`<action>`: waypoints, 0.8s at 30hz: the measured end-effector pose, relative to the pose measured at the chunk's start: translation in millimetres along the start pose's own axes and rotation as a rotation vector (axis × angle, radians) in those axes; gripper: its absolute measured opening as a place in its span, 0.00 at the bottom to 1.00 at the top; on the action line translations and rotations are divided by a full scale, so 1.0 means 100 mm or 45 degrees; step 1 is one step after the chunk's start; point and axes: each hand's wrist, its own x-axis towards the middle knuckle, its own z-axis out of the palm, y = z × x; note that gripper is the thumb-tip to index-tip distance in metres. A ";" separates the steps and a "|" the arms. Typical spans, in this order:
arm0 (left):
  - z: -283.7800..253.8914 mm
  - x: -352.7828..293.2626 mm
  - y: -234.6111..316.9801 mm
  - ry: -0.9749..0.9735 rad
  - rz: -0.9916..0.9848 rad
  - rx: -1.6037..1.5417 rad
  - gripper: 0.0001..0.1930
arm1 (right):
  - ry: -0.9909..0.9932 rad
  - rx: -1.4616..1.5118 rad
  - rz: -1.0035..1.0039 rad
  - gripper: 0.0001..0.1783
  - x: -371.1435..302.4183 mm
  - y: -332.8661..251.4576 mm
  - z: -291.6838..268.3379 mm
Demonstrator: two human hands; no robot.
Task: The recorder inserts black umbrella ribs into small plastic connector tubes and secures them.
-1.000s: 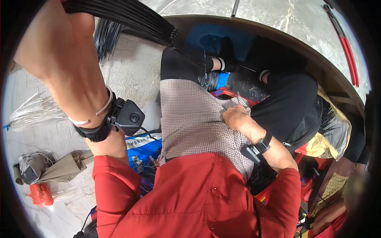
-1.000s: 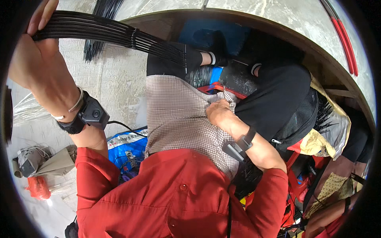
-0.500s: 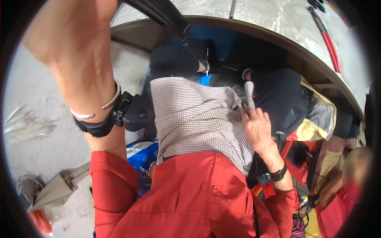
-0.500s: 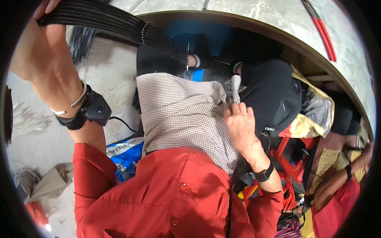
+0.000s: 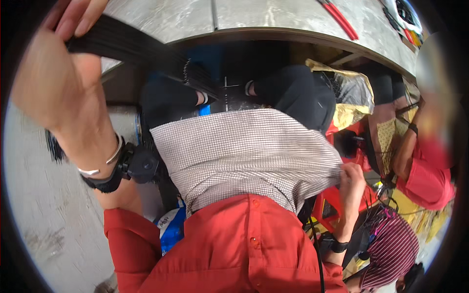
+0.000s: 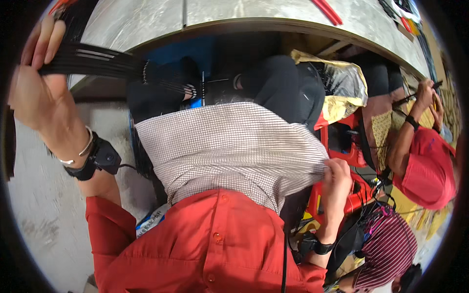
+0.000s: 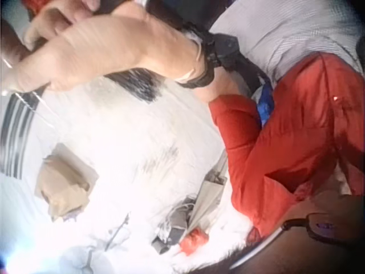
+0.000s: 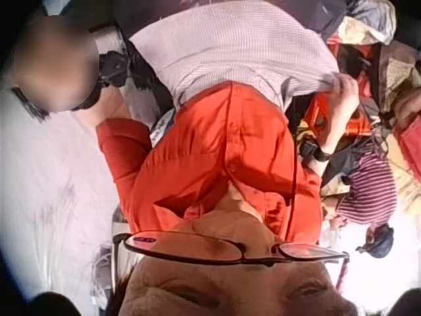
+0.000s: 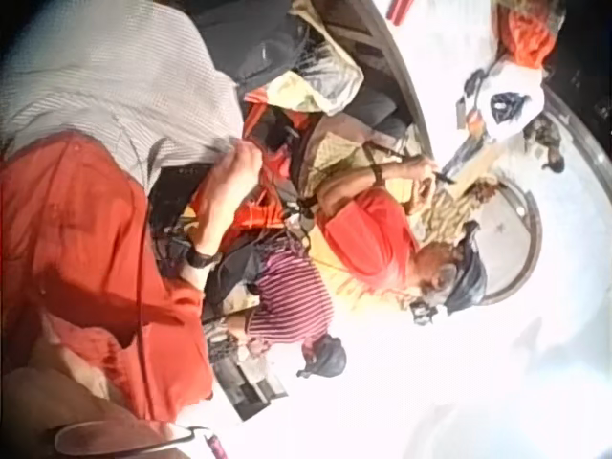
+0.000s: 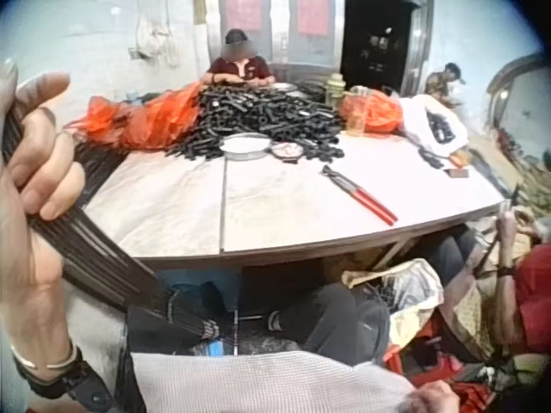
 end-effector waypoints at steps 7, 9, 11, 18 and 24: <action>-0.25 0.17 0.03 -0.392 -0.140 -0.455 0.14 | -0.423 0.344 -0.952 0.17 0.40 -1.21 0.96; -0.21 0.14 0.11 -0.387 -0.115 -0.351 0.11 | -0.585 0.156 -1.083 0.11 0.54 -1.63 1.45; -0.02 0.00 0.17 -0.186 -0.030 -0.146 0.12 | -0.651 -0.080 -1.100 0.12 0.47 -1.50 2.25; 0.50 -0.27 0.19 -0.134 -0.177 -0.183 0.23 | -2.049 0.227 -0.974 0.15 -0.06 -0.72 3.58; 0.75 -0.56 0.04 -0.324 -0.388 -0.223 0.23 | -0.929 0.729 -1.042 0.11 0.95 -0.88 1.50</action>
